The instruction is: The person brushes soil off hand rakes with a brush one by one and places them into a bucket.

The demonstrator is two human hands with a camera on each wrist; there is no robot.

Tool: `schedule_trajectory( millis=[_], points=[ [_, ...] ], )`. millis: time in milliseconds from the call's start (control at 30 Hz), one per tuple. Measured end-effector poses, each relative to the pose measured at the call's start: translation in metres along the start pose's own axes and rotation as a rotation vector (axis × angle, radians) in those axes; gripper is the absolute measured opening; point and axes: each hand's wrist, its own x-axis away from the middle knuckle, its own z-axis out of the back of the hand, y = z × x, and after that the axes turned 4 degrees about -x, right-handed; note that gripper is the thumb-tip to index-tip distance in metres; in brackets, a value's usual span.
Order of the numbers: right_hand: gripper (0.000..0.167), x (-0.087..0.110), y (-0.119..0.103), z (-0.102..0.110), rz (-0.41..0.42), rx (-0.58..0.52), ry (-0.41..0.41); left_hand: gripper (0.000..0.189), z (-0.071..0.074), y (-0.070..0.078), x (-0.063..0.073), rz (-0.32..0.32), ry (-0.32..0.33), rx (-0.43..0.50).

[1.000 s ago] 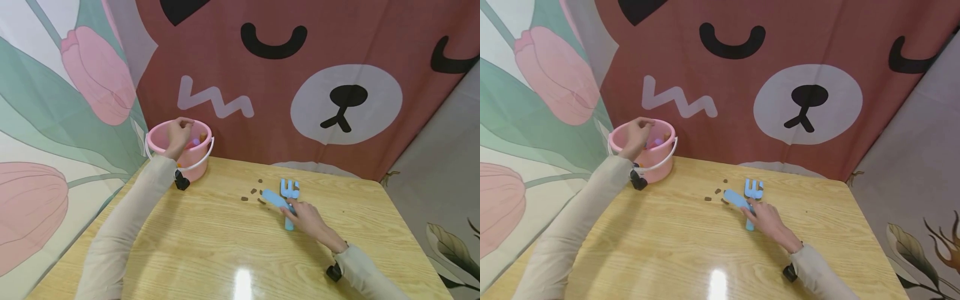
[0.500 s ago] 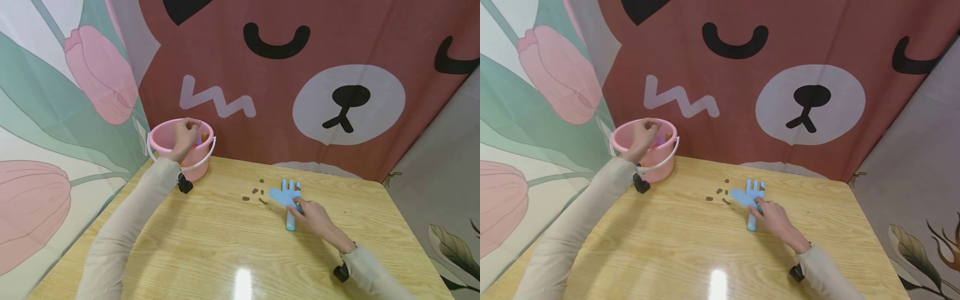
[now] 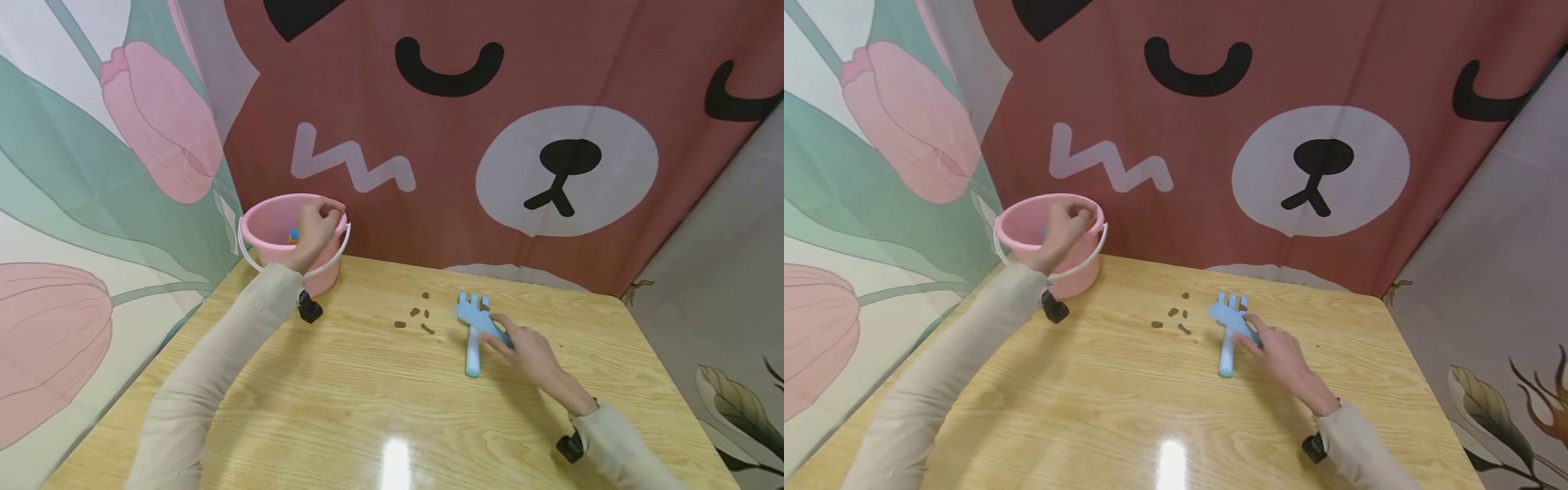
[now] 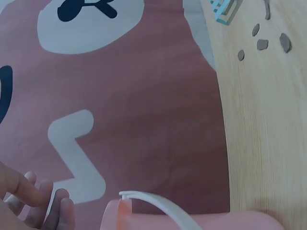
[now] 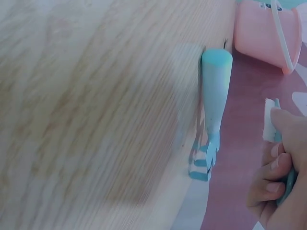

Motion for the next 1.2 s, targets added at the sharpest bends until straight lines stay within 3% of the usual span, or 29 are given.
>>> schedule_trajectory(
  millis=[300, 433, 667, 967, 1200],
  points=[
    [0.048, 0.002, 0.011, 0.007, -0.009, 0.029, 0.061, 0.019, -0.019, 0.000, 0.017, -0.065, -0.068, 0.004],
    [0.045, 0.003, 0.014, 0.008, -0.021, 0.011, 0.101, 0.018, -0.028, 0.000, 0.026, -0.073, -0.115, 0.047],
    [0.043, 0.006, 0.017, 0.007, -0.024, -0.008, 0.128, 0.017, -0.045, -0.004, 0.038, -0.103, -0.151, 0.018],
    [0.052, 0.009, 0.022, 0.010, -0.054, -0.019, 0.137, 0.020, -0.061, -0.019, 0.053, -0.033, -0.277, 0.003],
    [0.057, 0.010, 0.026, 0.013, -0.111, -0.056, 0.123, 0.018, -0.076, -0.026, 0.058, -0.035, -0.312, -0.017]
  ],
)
